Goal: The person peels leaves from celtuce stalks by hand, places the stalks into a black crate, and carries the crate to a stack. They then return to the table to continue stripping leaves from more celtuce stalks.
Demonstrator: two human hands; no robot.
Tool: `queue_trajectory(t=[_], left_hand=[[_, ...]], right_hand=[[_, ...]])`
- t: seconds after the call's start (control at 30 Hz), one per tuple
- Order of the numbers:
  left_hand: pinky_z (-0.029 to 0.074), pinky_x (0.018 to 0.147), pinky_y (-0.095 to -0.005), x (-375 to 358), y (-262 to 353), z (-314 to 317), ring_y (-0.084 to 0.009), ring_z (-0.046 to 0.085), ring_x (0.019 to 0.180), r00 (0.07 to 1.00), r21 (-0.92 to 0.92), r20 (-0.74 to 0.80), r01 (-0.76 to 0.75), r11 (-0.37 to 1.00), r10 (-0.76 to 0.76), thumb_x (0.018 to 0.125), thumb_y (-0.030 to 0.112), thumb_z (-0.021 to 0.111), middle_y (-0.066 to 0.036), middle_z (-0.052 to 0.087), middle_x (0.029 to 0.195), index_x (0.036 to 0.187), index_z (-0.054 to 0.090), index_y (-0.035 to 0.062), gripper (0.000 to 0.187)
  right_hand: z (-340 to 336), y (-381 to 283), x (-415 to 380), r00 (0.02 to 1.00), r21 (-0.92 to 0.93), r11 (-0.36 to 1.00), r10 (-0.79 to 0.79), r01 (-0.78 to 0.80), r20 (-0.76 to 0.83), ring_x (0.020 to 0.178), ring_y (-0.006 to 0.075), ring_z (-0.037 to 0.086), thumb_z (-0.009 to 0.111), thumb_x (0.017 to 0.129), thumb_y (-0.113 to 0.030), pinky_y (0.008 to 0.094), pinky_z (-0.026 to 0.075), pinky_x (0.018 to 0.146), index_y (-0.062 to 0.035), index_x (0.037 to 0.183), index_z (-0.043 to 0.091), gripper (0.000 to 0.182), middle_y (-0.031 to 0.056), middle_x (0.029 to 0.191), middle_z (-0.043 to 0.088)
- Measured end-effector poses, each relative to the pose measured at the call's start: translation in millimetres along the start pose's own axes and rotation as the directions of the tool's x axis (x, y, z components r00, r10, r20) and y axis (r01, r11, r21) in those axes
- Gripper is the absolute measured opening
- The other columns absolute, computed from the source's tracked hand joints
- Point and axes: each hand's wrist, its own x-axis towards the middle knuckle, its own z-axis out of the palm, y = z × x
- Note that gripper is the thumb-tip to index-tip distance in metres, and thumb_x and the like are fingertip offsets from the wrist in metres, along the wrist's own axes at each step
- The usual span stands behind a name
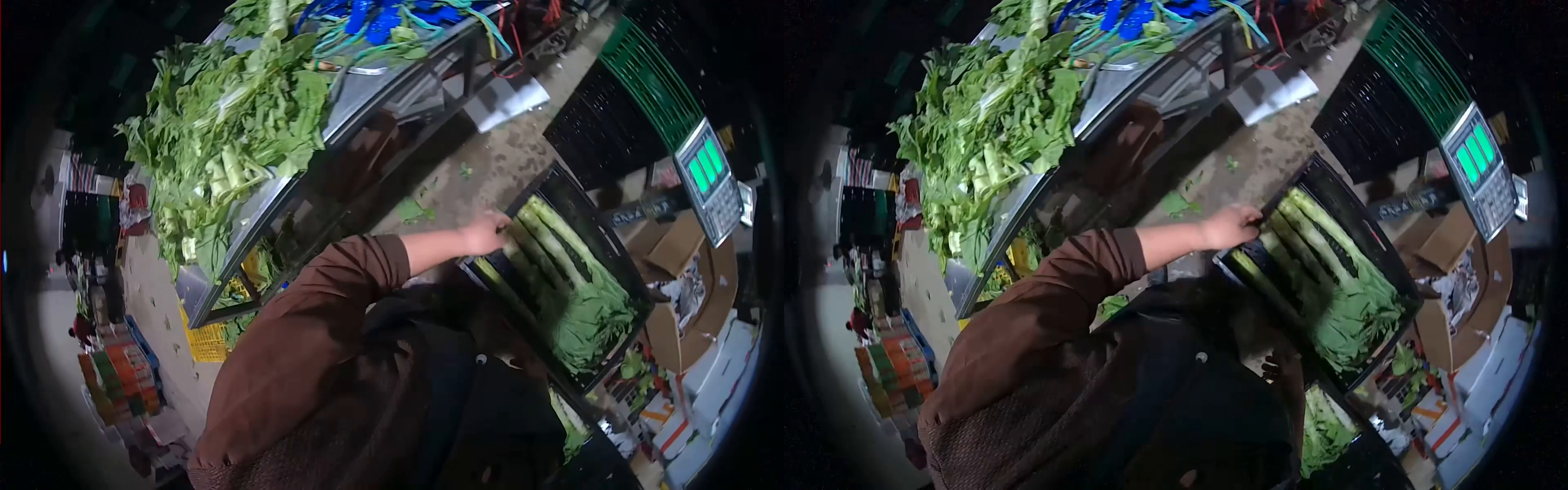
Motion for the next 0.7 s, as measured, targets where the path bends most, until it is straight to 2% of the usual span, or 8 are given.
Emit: queue_trajectory(t=[0.03, 0.07, 0.1, 0.27, 0.33, 0.47, 0.53, 0.7], left_hand=[[0.048, 0.084, -0.0367, -20, 5, -18, -0.03, 0.061, 0.094, 0.999, -0.074, 0.025, 0.028, 0.997, -0.026, 0.079, 0.022, 0.062, -0.018, 0.063, 0.099, 0.114, 0.059, 0.0018, 0.04], [0.048, 0.084, -0.0361, -45, 15, -43, -0.029, 0.061, 0.094, 0.998, -0.147, 0.051, 0.055, 0.988, -0.048, 0.08, 0.022, 0.062, -0.017, 0.063, 0.098, 0.115, 0.058, 0.0018, 0.041], [0.048, 0.084, -0.0352, -68, 17, -70, -0.0284, 0.06, 0.095, 0.995, -0.187, 0.058, 0.091, 0.978, -0.081, 0.08, 0.022, 0.062, -0.017, 0.062, 0.1, 0.115, 0.058, 0.0022, 0.041], [0.046, 0.086, -0.0377, -190, -21, -197, -0.0317, 0.058, 0.098, 0.959, -0.008, -0.274, 0.071, 0.997, -0.07, 0.082, 0.021, 0.062, -0.017, 0.058, 0.107, 0.116, 0.056, 0.0041, 0.038], [0.044, 0.09, -0.0402, -242, -32, -248, -0.0347, 0.056, 0.1, 0.867, 0.139, -0.494, 0.149, 0.979, -0.062, 0.08, 0.018, 0.063, -0.017, 0.059, 0.107, 0.113, 0.057, 0.0039, 0.036], [0.045, 0.087, -0.0405, -333, -45, -314, -0.0354, 0.056, 0.098, 0.622, 0.046, -0.751, 0.383, 0.923, -0.221, 0.078, 0.014, 0.063, -0.019, 0.059, 0.102, 0.112, 0.057, 0.0029, 0.036], [0.046, 0.086, -0.0398, -363, -53, -322, -0.0341, 0.056, 0.098, 0.51, -0.058, -0.808, 0.427, 0.903, -0.294, 0.078, 0.012, 0.062, -0.018, 0.059, 0.104, 0.113, 0.056, 0.003, 0.036], [0.041, 0.095, -0.0407, -379, -64, -338, -0.0353, 0.051, 0.109, 0.372, -0.059, -0.892, 0.469, 0.881, -0.258, 0.078, 0.014, 0.065, -0.019, 0.053, 0.117, 0.123, 0.049, 0.0042, 0.049]], right_hand=[[8, -11, 11, 1.0, -0.03, 0.999, -0.013, 0.014, 0.006, 0.078, 0.0231, 0.062, 0.062, 0.088, -0.031, 0.0357, 0.052, 0.065, -0.002, 0.112, 0.053, 0.039, 0.0143, 0.099, 0.06], [15, -26, 26, 0.938, -0.402, 0.848, -0.318, 0.346, 0.137, 0.078, 0.0216, 0.062, 0.062, 0.088, -0.028, 0.0349, 0.052, 0.065, -0.0018, 0.111, 0.053, 0.036, 0.0148, 0.097, 0.059], [25, -40, 36, 0.78, -0.642, 0.467, -0.505, 0.608, 0.37, 0.078, 0.02, 0.061, 0.061, 0.088, -0.026, 0.0341, 0.051, 0.065, -0.0016, 0.11, 0.053, 0.033, 0.0153, 0.095, 0.059], [199, -180, 25, 0.809, -0.358, 0.726, -0.534, 0.587, 0.246, 0.079, 0.0136, 0.055, 0.058, 0.09, -0.014, 0.0266, 0.047, 0.071, -0.0031, 0.105, 0.052, 0.02, 0.0072, 0.088, 0.055], [276, -226, 9, 0.673, -0.152, 0.689, -0.595, 0.708, 0.439, 0.087, 0.0109, 0.053, 0.058, 0.089, -0.009, 0.0249, 0.045, 0.076, -0.0035, 0.112, 0.05, 0.025, 0.0037, 0.094, 0.055], [445, -293, -65, 0.248, -0.496, -0.176, -0.697, 0.851, 0.673, 0.111, 0.0267, 0.052, 0.063, 0.084, -0.008, 0.0342, 0.042, 0.094, -0.0012, 0.129, 0.041, 0.051, 0.017, 0.119, 0.052], [512, -312, -67, -0.085, -0.33, -0.476, -0.662, 0.815, 0.744, 0.119, 0.0385, 0.045, 0.067, 0.08, -0.013, 0.0418, 0.037, 0.101, -0.0052, 0.133, 0.04, 0.06, 0.023, 0.128, 0.046], [629, -368, -30, -0.062, -0.335, -0.411, -0.703, 0.848, 0.708, 0.131, 0.0395, 0.033, 0.075, 0.075, -0.032, 0.042, 0.029, 0.108, -0.003, 0.14, 0.025, 0.087, 0.028, 0.138, 0.033]])
